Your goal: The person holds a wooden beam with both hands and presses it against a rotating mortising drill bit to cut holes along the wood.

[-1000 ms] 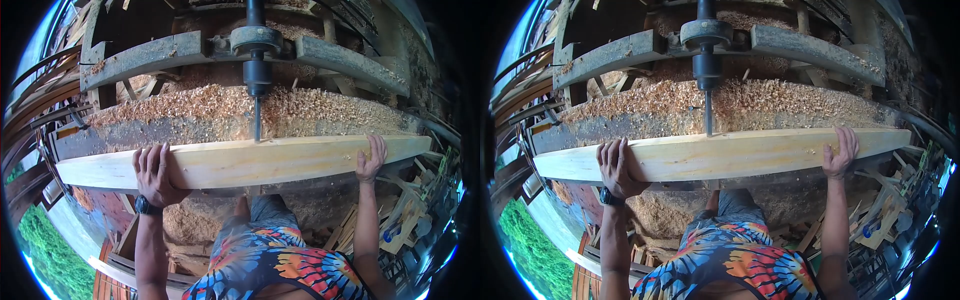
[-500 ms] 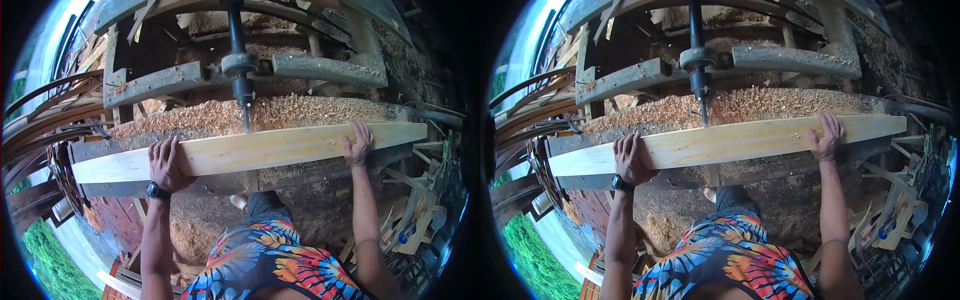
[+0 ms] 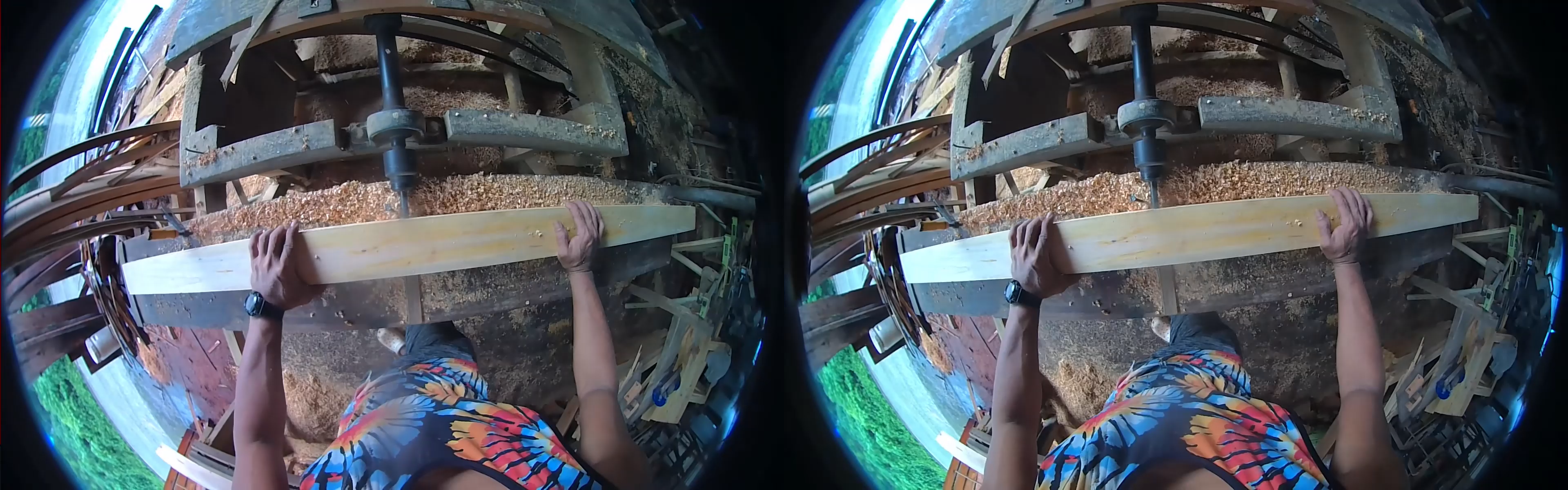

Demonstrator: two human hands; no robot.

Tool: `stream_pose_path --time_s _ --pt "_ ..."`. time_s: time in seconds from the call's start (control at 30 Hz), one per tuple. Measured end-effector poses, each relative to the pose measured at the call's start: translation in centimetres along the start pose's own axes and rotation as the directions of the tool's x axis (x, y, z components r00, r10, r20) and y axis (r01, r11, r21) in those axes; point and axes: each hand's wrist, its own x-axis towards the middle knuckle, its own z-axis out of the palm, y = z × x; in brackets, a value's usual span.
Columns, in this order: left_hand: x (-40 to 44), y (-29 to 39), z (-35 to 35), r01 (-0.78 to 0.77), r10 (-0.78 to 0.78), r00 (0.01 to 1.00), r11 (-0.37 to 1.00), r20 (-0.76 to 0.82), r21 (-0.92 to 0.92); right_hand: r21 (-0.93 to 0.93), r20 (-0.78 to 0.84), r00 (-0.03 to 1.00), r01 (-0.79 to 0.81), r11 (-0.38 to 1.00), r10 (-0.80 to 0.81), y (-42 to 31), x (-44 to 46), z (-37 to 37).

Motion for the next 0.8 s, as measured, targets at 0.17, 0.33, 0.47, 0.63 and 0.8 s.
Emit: stream_pose_path --time_s 0.17,0.33,0.47,0.63,0.8 --pt "0.7 -0.1 0.2 -0.004 0.004 1.000 1.000 -0.029 -0.005 0.006 -0.005 1.000 0.006 1.000 -0.006 -0.3 0.8 -0.2" --pt "1.0 -0.1 -0.1 -0.014 0.014 1.000 1.000 -0.020 -0.014 0.014 -0.026 1.000 0.010 1.000 -0.010 -0.3 0.8 0.0" --pt "0.9 0.2 -0.2 -0.009 0.009 1.000 1.000 -0.005 0.000 -0.002 -0.044 0.999 0.002 1.000 -0.002 -0.1 0.8 0.4" --pt "1.0 0.5 -0.5 0.073 -0.071 0.996 0.997 0.061 -0.024 0.026 -0.023 0.999 -0.048 0.998 0.049 -0.5 0.9 0.5" --pt "-0.8 1.6 -0.1 0.107 -0.107 0.994 0.991 0.010 -0.077 0.013 -0.050 0.998 -0.048 0.999 0.048 -1.0 -0.6 0.1"
